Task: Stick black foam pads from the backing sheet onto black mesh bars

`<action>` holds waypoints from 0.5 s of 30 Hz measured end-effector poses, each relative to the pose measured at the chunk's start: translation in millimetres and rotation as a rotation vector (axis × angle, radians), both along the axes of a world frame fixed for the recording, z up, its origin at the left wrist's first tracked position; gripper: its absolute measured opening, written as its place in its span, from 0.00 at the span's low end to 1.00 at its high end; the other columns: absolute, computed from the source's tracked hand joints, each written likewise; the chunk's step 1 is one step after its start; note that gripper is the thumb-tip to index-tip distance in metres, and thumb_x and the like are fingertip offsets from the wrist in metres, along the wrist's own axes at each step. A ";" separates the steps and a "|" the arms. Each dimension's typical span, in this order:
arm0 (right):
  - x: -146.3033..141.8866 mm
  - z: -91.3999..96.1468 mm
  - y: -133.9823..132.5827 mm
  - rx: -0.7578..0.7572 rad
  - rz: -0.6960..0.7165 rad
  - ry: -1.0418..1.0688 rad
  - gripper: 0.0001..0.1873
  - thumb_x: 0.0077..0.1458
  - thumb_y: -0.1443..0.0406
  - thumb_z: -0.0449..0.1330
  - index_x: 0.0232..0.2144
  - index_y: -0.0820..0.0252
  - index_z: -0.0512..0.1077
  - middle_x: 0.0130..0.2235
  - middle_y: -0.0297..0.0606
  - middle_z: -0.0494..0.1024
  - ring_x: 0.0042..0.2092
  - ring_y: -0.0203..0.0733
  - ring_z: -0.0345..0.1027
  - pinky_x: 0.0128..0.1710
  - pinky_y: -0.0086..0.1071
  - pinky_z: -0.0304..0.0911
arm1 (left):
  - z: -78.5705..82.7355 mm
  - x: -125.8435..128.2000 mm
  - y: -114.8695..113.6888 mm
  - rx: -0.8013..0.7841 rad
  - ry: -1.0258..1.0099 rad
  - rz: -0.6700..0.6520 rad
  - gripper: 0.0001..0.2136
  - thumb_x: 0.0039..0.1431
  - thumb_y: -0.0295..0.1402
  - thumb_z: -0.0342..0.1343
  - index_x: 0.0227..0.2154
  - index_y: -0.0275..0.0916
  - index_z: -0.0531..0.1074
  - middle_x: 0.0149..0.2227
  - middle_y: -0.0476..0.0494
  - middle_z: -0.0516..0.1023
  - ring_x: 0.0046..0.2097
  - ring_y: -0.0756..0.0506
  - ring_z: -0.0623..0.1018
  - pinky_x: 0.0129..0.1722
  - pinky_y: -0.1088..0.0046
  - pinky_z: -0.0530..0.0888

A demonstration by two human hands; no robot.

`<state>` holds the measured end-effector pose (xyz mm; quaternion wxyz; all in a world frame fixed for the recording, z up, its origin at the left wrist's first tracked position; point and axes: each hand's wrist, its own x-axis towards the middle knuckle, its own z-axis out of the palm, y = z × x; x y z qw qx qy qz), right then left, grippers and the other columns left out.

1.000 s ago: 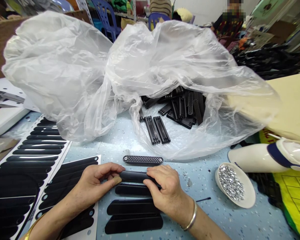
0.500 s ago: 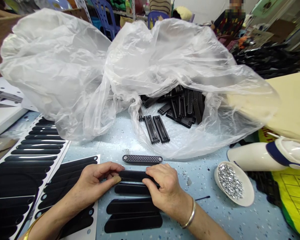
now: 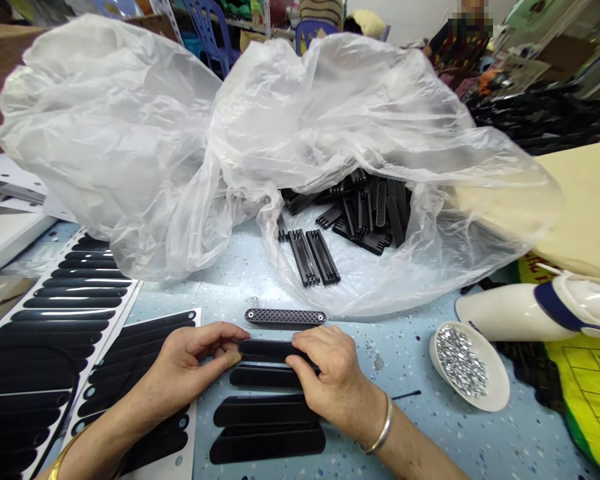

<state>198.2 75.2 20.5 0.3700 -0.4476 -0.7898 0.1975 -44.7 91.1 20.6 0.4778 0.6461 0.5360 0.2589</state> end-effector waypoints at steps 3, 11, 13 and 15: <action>0.1 -1.2 -0.5 -0.016 -0.003 0.001 0.04 0.56 0.70 0.62 0.35 0.60 0.78 0.32 0.41 0.82 0.32 0.44 0.76 0.34 0.39 0.72 | -0.8 0.3 0.2 -0.007 0.005 -0.004 0.09 0.53 0.30 0.55 0.35 0.37 0.79 0.22 0.51 0.75 0.24 0.51 0.71 0.26 0.76 0.69; -0.3 -2.8 -0.9 -0.037 -0.007 0.013 0.05 0.56 0.71 0.62 0.35 0.61 0.78 0.33 0.41 0.82 0.33 0.44 0.76 0.34 0.39 0.70 | 1.4 0.5 0.7 0.007 0.018 -0.011 0.09 0.53 0.29 0.55 0.35 0.37 0.79 0.22 0.52 0.73 0.24 0.51 0.70 0.26 0.76 0.69; -0.3 -2.9 -0.8 -0.042 -0.005 0.010 0.05 0.56 0.71 0.63 0.35 0.61 0.78 0.33 0.41 0.82 0.33 0.44 0.76 0.35 0.39 0.70 | 0.8 0.6 0.6 -0.005 0.023 -0.010 0.09 0.53 0.29 0.55 0.35 0.37 0.79 0.22 0.52 0.74 0.24 0.51 0.70 0.26 0.76 0.68; -0.3 -3.0 -0.6 -0.046 -0.004 0.010 0.05 0.55 0.71 0.63 0.35 0.61 0.78 0.33 0.40 0.82 0.33 0.44 0.76 0.35 0.39 0.70 | 0.1 0.5 0.2 -0.010 0.024 -0.008 0.09 0.53 0.29 0.55 0.35 0.37 0.79 0.22 0.51 0.74 0.24 0.51 0.70 0.25 0.76 0.68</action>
